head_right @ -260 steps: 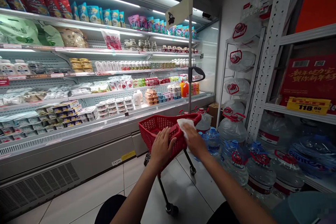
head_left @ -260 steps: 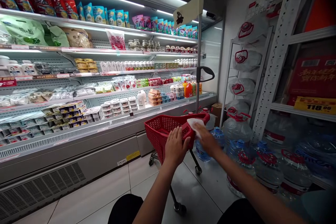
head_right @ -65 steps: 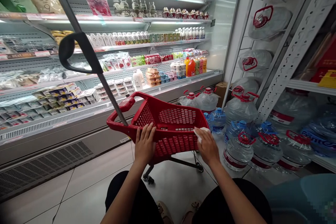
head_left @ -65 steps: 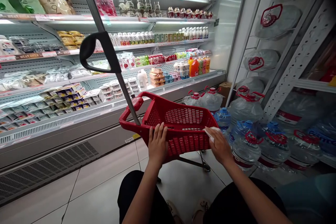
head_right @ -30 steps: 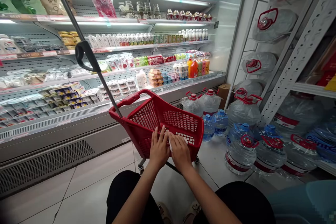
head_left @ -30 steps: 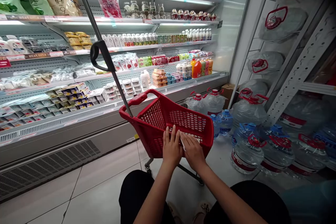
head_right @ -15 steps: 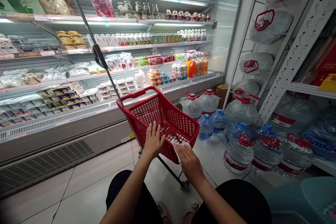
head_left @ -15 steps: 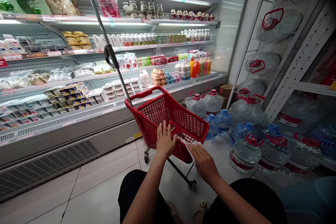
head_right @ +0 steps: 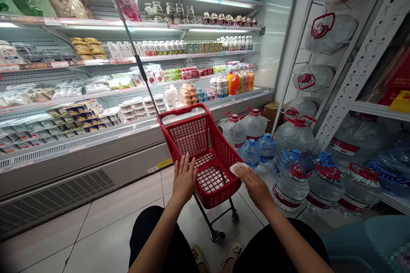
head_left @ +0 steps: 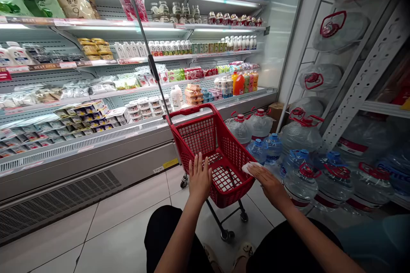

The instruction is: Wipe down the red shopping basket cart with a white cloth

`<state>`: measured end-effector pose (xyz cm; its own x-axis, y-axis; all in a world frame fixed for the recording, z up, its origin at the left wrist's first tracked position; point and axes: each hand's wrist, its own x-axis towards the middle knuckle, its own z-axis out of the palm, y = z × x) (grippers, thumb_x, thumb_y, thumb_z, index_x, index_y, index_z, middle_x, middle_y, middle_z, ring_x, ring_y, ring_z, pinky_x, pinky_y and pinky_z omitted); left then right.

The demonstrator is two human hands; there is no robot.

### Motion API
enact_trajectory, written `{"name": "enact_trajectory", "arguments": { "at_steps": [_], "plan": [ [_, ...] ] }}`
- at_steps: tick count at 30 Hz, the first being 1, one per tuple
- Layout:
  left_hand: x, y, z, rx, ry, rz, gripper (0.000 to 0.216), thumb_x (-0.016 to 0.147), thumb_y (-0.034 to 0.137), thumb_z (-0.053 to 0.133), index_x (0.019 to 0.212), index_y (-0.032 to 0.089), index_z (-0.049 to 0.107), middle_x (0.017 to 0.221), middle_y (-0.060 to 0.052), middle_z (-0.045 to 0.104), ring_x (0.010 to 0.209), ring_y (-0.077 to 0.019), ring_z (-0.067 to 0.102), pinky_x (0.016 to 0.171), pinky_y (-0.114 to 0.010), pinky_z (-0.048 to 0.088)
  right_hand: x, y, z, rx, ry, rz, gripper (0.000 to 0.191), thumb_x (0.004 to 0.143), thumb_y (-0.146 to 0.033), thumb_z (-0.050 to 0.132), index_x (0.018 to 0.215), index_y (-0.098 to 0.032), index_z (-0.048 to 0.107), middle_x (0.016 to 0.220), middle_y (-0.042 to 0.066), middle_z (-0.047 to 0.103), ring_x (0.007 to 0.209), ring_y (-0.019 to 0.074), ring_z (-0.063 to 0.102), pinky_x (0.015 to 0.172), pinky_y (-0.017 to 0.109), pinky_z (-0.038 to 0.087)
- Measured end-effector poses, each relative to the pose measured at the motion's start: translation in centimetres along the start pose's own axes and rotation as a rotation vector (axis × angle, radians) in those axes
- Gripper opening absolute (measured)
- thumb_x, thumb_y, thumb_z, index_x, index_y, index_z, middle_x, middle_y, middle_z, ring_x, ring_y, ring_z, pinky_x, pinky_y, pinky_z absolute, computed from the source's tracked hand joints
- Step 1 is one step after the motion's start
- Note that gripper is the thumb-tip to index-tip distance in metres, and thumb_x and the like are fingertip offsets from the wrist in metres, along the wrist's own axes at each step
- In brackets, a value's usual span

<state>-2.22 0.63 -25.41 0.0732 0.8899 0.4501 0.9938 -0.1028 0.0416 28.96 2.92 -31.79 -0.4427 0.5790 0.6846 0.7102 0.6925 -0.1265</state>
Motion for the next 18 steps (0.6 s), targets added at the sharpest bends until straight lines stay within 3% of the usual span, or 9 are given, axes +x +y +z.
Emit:
{"name": "enact_trajectory", "arguments": {
  "at_steps": [2,4,8,10,13,15,18],
  "plan": [
    [-0.7,1.8,0.5,-0.029,0.018,0.024,0.056,0.108,0.043,0.038,0.159,0.022,0.043,0.172,-0.010,0.026,0.161,-0.0281,0.018,0.131,-0.054,0.020,-0.1,-0.9,0.1,-0.038,0.023,0.071,0.092,0.082,0.010,0.026,0.165,-0.030,0.028,0.160,0.001,0.049,0.151,0.0187,0.040,0.124,0.050,0.040],
    [-1.4,3.5,1.1,-0.072,0.041,0.023,0.057,0.106,0.046,0.045,0.159,0.025,0.045,0.173,-0.010,0.023,0.161,-0.0325,0.016,0.129,-0.056,0.024,-0.2,-3.6,0.7,-0.066,0.042,0.093,0.093,0.081,0.009,0.027,0.166,-0.027,0.026,0.161,0.003,0.048,0.152,0.0196,0.040,0.124,0.049,0.040],
    [-1.8,5.1,1.9,-0.125,0.062,0.007,0.055,0.106,0.041,0.047,0.160,0.029,0.042,0.175,-0.009,0.016,0.161,-0.0352,0.013,0.127,-0.057,0.027,-0.2,-10.2,2.4,-0.061,0.040,-0.018,0.086,0.085,0.006,0.030,0.167,-0.022,0.023,0.159,0.005,0.051,0.149,0.0197,0.045,0.124,0.044,0.041],
    [-1.5,4.9,1.9,-0.126,0.045,0.034,0.055,0.108,0.035,0.043,0.162,0.031,0.038,0.175,-0.008,0.016,0.161,-0.0323,0.014,0.128,-0.056,0.026,0.1,-11.9,2.8,-0.059,0.053,-0.046,0.083,0.087,0.005,0.031,0.166,-0.019,0.023,0.157,0.007,0.053,0.147,0.0196,0.048,0.123,0.044,0.042],
    [-1.0,4.0,1.7,-0.109,0.014,0.083,0.059,0.108,0.033,0.041,0.165,0.036,0.028,0.175,-0.004,0.016,0.161,-0.0293,0.016,0.129,-0.058,0.022,0.4,-10.4,2.5,-0.039,0.030,-0.128,0.078,0.091,0.004,0.032,0.165,-0.022,0.028,0.155,0.006,0.055,0.144,0.0182,0.051,0.122,0.043,0.043],
    [-0.7,3.6,1.6,-0.099,-0.007,0.104,0.062,0.107,0.032,0.041,0.165,0.040,0.022,0.175,-0.001,0.015,0.161,-0.0297,0.015,0.129,-0.063,0.018,0.5,-7.2,1.7,-0.019,0.004,-0.170,0.075,0.093,0.003,0.034,0.163,-0.025,0.035,0.152,0.004,0.059,0.141,0.0175,0.054,0.122,0.044,0.044],
    [-0.3,3.5,1.4,-0.106,-0.043,0.121,0.064,0.107,0.030,0.040,0.166,0.042,0.018,0.175,0.001,0.014,0.162,-0.0300,0.013,0.128,-0.067,0.013,0.2,-1.6,0.4,-0.030,0.000,-0.098,0.072,0.092,0.003,0.034,0.156,-0.027,0.047,0.143,0.003,0.067,0.135,0.0188,0.060,0.122,0.050,0.043]
  ]
}}
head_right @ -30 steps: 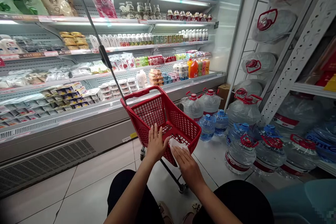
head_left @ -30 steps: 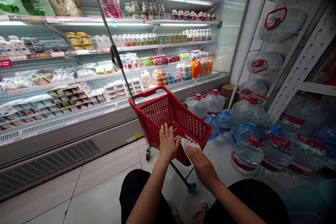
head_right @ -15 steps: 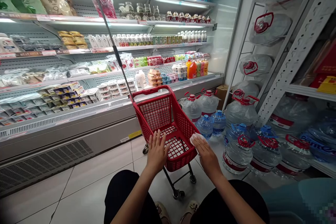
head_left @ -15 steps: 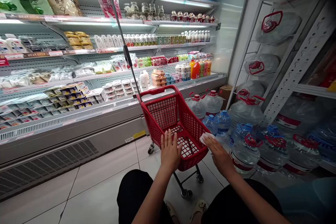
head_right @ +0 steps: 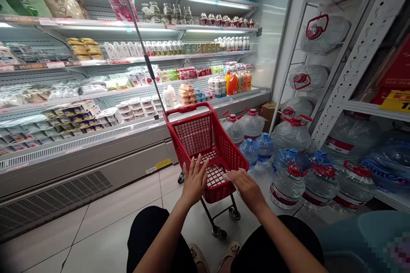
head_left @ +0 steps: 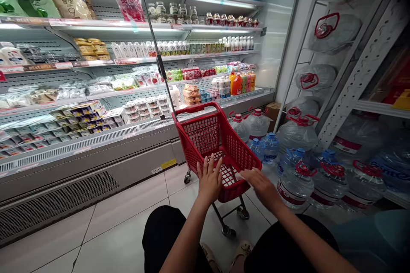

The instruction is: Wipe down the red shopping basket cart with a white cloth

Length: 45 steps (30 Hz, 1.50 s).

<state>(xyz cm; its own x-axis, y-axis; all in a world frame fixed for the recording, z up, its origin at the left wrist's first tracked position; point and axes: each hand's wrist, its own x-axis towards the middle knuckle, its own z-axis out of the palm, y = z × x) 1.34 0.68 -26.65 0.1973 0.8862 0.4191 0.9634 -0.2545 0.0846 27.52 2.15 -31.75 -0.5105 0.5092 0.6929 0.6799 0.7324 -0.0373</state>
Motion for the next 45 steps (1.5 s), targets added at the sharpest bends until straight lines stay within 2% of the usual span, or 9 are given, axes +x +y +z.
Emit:
{"name": "enact_trajectory", "arguments": {
  "at_steps": [5,11,16,20,25,30,35,39,45],
  "plan": [
    [0.8,-0.4,0.0,-0.027,-0.049,-0.006,0.063,0.107,0.028,0.037,0.165,0.042,0.018,0.175,0.005,0.012,0.162,-0.0280,0.011,0.128,-0.068,0.010,-0.9,2.8,-0.7,-0.042,0.047,0.156,0.077,0.083,0.006,0.032,0.150,-0.024,0.055,0.140,0.005,0.069,0.137,0.0216,0.059,0.122,0.053,0.042],
    [1.6,-0.5,-0.2,0.027,-0.012,-0.037,0.063,0.106,0.026,0.036,0.166,0.037,0.020,0.173,0.005,0.019,0.162,-0.0252,0.013,0.130,-0.065,0.003,0.6,-5.3,0.9,-0.045,0.020,0.131,0.090,0.080,0.006,0.032,0.165,-0.025,0.030,0.158,0.001,0.052,0.150,0.0185,0.043,0.125,0.045,0.039],
    [0.9,1.2,0.4,0.016,0.067,0.011,0.062,0.109,0.037,0.033,0.167,0.034,0.013,0.171,0.006,0.025,0.159,-0.0177,0.022,0.133,-0.049,0.015,2.2,-9.0,2.9,-0.070,0.072,-0.018,0.084,0.085,0.005,0.037,0.165,-0.019,0.029,0.153,0.007,0.057,0.142,0.0201,0.053,0.118,0.041,0.049],
    [-0.3,0.3,0.4,0.009,0.069,0.037,0.066,0.108,0.052,0.036,0.167,0.033,0.013,0.171,0.005,0.027,0.159,-0.0189,0.025,0.133,-0.047,0.015,1.7,-6.7,1.7,-0.043,0.023,-0.152,0.078,0.091,0.005,0.039,0.163,-0.022,0.032,0.151,0.005,0.059,0.140,0.0185,0.056,0.117,0.041,0.050],
    [0.0,-2.6,-0.6,0.028,0.052,-0.043,0.068,0.108,0.054,0.035,0.167,0.033,0.010,0.172,0.003,0.023,0.160,-0.0208,0.021,0.134,-0.050,0.007,-0.4,-2.4,-1.6,-0.029,-0.034,-0.058,0.082,0.092,0.008,0.028,0.163,-0.032,0.030,0.156,-0.001,0.054,0.147,0.0159,0.047,0.124,0.046,0.040],
    [1.4,-1.8,-0.3,0.025,0.022,-0.193,0.073,0.107,0.060,0.031,0.167,0.029,0.004,0.174,-0.003,0.017,0.161,-0.0259,0.018,0.130,-0.064,0.000,-0.3,-5.4,-0.4,-0.014,-0.021,-0.007,0.082,0.091,0.008,0.026,0.165,-0.028,0.026,0.159,0.002,0.051,0.150,0.0175,0.041,0.123,0.047,0.043],
    [0.2,0.0,0.7,-0.006,0.056,-0.081,0.071,0.107,0.058,0.033,0.167,0.032,0.007,0.174,0.001,0.018,0.161,-0.0212,0.018,0.133,-0.054,0.003,1.6,-8.0,0.1,0.042,-0.069,-0.131,0.076,0.094,0.004,0.034,0.165,-0.025,0.027,0.157,0.004,0.053,0.147,0.0174,0.047,0.122,0.043,0.044],
    [-0.4,-2.1,0.0,0.011,0.033,-0.059,0.071,0.107,0.057,0.035,0.168,0.032,0.009,0.173,0.000,0.021,0.161,-0.0213,0.017,0.132,-0.054,-0.001,2.9,-4.0,-1.5,0.107,-0.168,-0.292,0.075,0.097,0.003,0.036,0.164,-0.030,0.028,0.157,0.000,0.053,0.147,0.0143,0.045,0.123,0.042,0.042],
    [1.2,-5.4,-1.1,0.039,-0.038,-0.240,0.068,0.107,0.058,0.029,0.168,0.030,0.012,0.174,-0.003,0.017,0.161,-0.0243,0.017,0.129,-0.062,-0.005,5.0,2.0,-0.5,-0.004,-0.051,-0.044,0.087,0.090,0.008,0.028,0.165,-0.035,0.021,0.160,-0.001,0.049,0.147,0.0141,0.046,0.123,0.047,0.040]
  ]
}}
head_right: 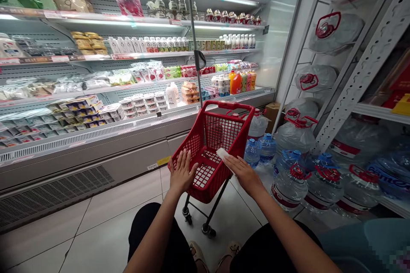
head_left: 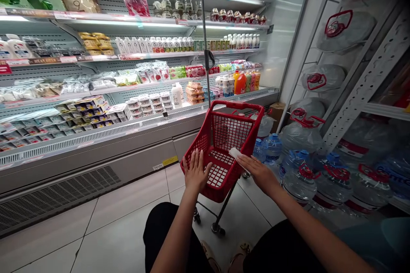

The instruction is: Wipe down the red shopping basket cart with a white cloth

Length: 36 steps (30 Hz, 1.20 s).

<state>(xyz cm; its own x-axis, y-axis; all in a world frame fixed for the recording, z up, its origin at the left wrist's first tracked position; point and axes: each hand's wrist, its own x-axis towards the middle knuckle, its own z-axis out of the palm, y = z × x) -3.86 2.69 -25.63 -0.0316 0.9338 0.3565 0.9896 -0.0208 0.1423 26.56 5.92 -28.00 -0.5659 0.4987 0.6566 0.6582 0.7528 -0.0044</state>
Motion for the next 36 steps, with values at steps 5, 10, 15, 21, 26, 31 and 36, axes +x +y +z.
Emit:
{"name": "enact_trajectory", "arguments": {
  "at_steps": [5,10,15,21,26,31,36],
  "plan": [
    [-0.6,2.2,1.1,-0.023,0.039,0.022,0.070,0.107,0.057,0.031,0.168,0.030,0.009,0.173,-0.004,0.022,0.160,-0.0245,0.020,0.131,-0.059,0.004,1.1,-4.9,3.3,-0.021,0.049,0.020,0.083,0.090,0.006,0.035,0.166,-0.026,0.022,0.158,0.005,0.051,0.146,0.0178,0.049,0.120,0.042,0.046],
    [-2.2,3.3,1.1,-0.036,0.122,0.133,0.066,0.109,0.049,0.028,0.168,0.032,0.003,0.173,0.001,0.024,0.160,-0.0188,0.019,0.133,-0.049,0.009,1.3,-9.6,4.6,0.028,0.024,-0.133,0.078,0.090,0.004,0.041,0.164,-0.021,0.031,0.154,0.007,0.056,0.143,0.0188,0.052,0.119,0.041,0.047],
    [-2.2,1.6,0.2,-0.029,0.083,0.127,0.071,0.109,0.051,0.031,0.168,0.029,0.000,0.173,-0.001,0.021,0.160,-0.0202,0.020,0.132,-0.050,0.011,2.5,-4.9,3.4,0.022,-0.004,-0.081,0.077,0.093,0.001,0.038,0.164,-0.029,0.030,0.157,0.001,0.053,0.143,0.0171,0.052,0.121,0.042,0.044],
    [-2.1,0.6,0.0,-0.018,0.074,0.110,0.068,0.109,0.052,0.027,0.168,0.030,0.001,0.173,0.000,0.022,0.161,-0.0192,0.019,0.132,-0.051,0.005,3.1,0.6,2.3,-0.065,0.052,0.097,0.074,0.093,0.001,0.036,0.163,-0.025,0.036,0.156,0.004,0.054,0.143,0.0212,0.052,0.122,0.045,0.042],
    [-2.3,0.6,-0.1,-0.024,0.090,0.152,0.070,0.109,0.054,0.029,0.168,0.030,0.001,0.174,-0.001,0.019,0.161,-0.0201,0.017,0.132,-0.054,-0.002,3.7,-6.9,4.7,-0.010,0.021,0.022,0.070,0.091,0.002,0.040,0.158,-0.019,0.046,0.152,0.008,0.059,0.142,0.0209,0.054,0.124,0.044,0.041],
    [-2.8,0.3,-0.6,-0.002,0.076,0.166,0.070,0.109,0.050,0.028,0.168,0.026,-0.004,0.175,-0.004,0.017,0.162,-0.0195,0.013,0.131,-0.053,-0.003,4.5,-11.8,5.8,0.087,0.012,-0.138,0.064,0.095,0.000,0.042,0.156,-0.019,0.047,0.150,0.007,0.061,0.145,0.0185,0.050,0.126,0.044,0.037],
    [-2.5,-1.7,-0.9,0.024,0.080,0.135,0.067,0.109,0.051,0.029,0.168,0.029,0.004,0.174,-0.003,0.018,0.162,-0.0199,0.013,0.131,-0.054,-0.006,4.2,-4.0,3.3,0.025,0.036,-0.045,0.071,0.094,0.001,0.037,0.160,-0.025,0.041,0.152,0.004,0.059,0.143,0.0182,0.052,0.130,0.049,0.026]
  ]
}}
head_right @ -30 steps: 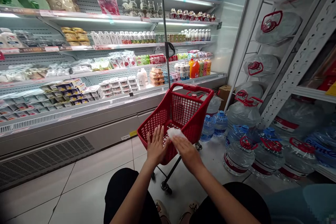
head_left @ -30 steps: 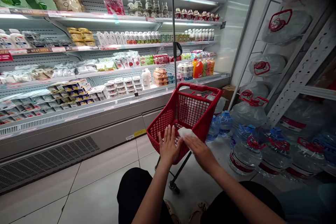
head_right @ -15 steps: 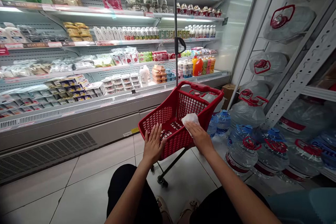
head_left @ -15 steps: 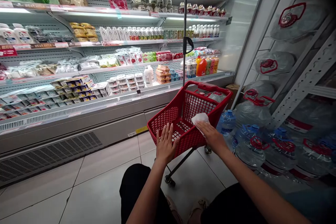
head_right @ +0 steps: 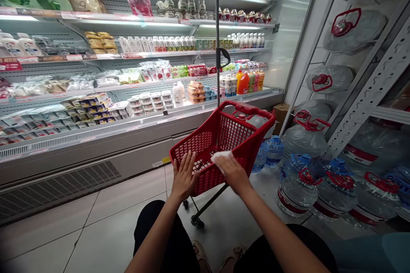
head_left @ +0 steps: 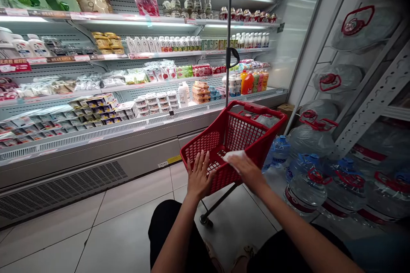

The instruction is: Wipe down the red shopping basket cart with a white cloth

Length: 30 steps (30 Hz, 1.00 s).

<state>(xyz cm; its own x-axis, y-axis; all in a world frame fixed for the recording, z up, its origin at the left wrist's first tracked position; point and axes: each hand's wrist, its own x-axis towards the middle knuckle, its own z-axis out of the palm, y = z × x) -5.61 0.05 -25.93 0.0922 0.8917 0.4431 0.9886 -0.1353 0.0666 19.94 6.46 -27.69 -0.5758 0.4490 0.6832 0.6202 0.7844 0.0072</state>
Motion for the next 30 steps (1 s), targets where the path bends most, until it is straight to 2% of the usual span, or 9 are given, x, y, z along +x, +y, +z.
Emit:
{"name": "enact_trajectory", "arguments": {
  "at_steps": [3,5,8,11,14,16,23,27,30],
  "plan": [
    [0.4,-1.4,-0.2,0.016,-0.011,-0.050,0.065,0.110,0.052,0.028,0.168,0.031,0.008,0.174,-0.003,0.018,0.161,-0.0222,0.016,0.130,-0.059,-0.005,-0.3,4.0,-1.2,-0.035,0.001,0.116,0.074,0.092,0.000,0.037,0.160,-0.026,0.041,0.154,0.003,0.057,0.145,0.0188,0.050,0.129,0.049,0.028],
    [0.7,-1.6,-0.2,0.024,-0.010,-0.059,0.063,0.110,0.052,0.027,0.168,0.033,0.009,0.174,-0.003,0.018,0.161,-0.0236,0.018,0.129,-0.062,-0.003,-0.2,4.0,-0.9,-0.035,-0.016,0.153,0.073,0.091,-0.002,0.038,0.160,-0.026,0.042,0.154,0.003,0.057,0.145,0.0199,0.049,0.128,0.048,0.031],
    [0.9,0.0,0.1,0.005,0.012,0.048,0.064,0.110,0.052,0.030,0.167,0.037,0.007,0.173,0.001,0.020,0.160,-0.0216,0.022,0.132,-0.056,0.004,0.7,0.7,0.6,-0.010,-0.039,0.135,0.067,0.092,-0.005,0.041,0.157,-0.021,0.047,0.153,0.007,0.058,0.144,0.0224,0.051,0.126,0.048,0.035],
    [0.5,1.9,0.7,-0.028,0.051,0.141,0.070,0.109,0.054,0.034,0.168,0.033,0.003,0.172,0.002,0.025,0.159,-0.0196,0.025,0.132,-0.047,0.016,1.7,-3.3,1.8,0.037,-0.074,0.065,0.066,0.092,-0.005,0.042,0.157,-0.017,0.047,0.154,0.010,0.056,0.144,0.0227,0.051,0.126,0.049,0.035],
    [-0.1,2.2,0.8,-0.014,0.093,0.156,0.076,0.108,0.054,0.035,0.168,0.027,-0.003,0.171,-0.001,0.029,0.158,-0.0210,0.028,0.131,-0.046,0.022,2.3,-4.3,1.4,0.062,-0.084,-0.006,0.070,0.090,-0.003,0.042,0.159,-0.020,0.044,0.152,0.008,0.059,0.142,0.0215,0.052,0.126,0.049,0.034],
    [-0.4,1.4,0.6,0.003,0.096,0.187,0.077,0.108,0.053,0.035,0.168,0.026,-0.006,0.171,-0.001,0.028,0.157,-0.0211,0.030,0.130,-0.045,0.026,2.2,-2.7,0.3,0.044,-0.080,-0.020,0.073,0.089,-0.003,0.042,0.159,-0.023,0.044,0.150,0.006,0.061,0.141,0.0212,0.054,0.127,0.050,0.033],
    [-0.5,-2.3,-0.4,0.024,0.100,0.156,0.075,0.109,0.052,0.034,0.167,0.030,-0.006,0.171,0.001,0.029,0.155,-0.0209,0.034,0.128,-0.043,0.028,-0.1,6.9,-6.1,-0.231,-0.026,0.102,0.065,0.095,-0.006,0.037,0.157,-0.023,0.046,0.152,0.007,0.059,0.142,0.0230,0.053,0.127,0.050,0.029],
    [-0.3,-3.8,-0.3,0.021,0.104,0.075,0.072,0.109,0.053,0.033,0.167,0.032,-0.004,0.170,0.000,0.029,0.155,-0.0217,0.036,0.127,-0.044,0.031,-1.8,10.0,-9.5,-0.388,0.038,0.166,0.072,0.095,-0.003,0.035,0.163,-0.024,0.035,0.158,0.006,0.053,0.147,0.0221,0.047,0.128,0.049,0.027],
    [-0.1,-4.2,-0.1,0.022,0.107,0.026,0.070,0.109,0.053,0.031,0.168,0.033,-0.002,0.170,0.001,0.029,0.155,-0.0223,0.035,0.127,-0.046,0.031,-2.4,11.1,-10.6,-0.438,0.083,0.236,0.075,0.094,-0.002,0.035,0.165,-0.026,0.029,0.160,0.005,0.050,0.150,0.0228,0.044,0.127,0.050,0.028]
  ]
}}
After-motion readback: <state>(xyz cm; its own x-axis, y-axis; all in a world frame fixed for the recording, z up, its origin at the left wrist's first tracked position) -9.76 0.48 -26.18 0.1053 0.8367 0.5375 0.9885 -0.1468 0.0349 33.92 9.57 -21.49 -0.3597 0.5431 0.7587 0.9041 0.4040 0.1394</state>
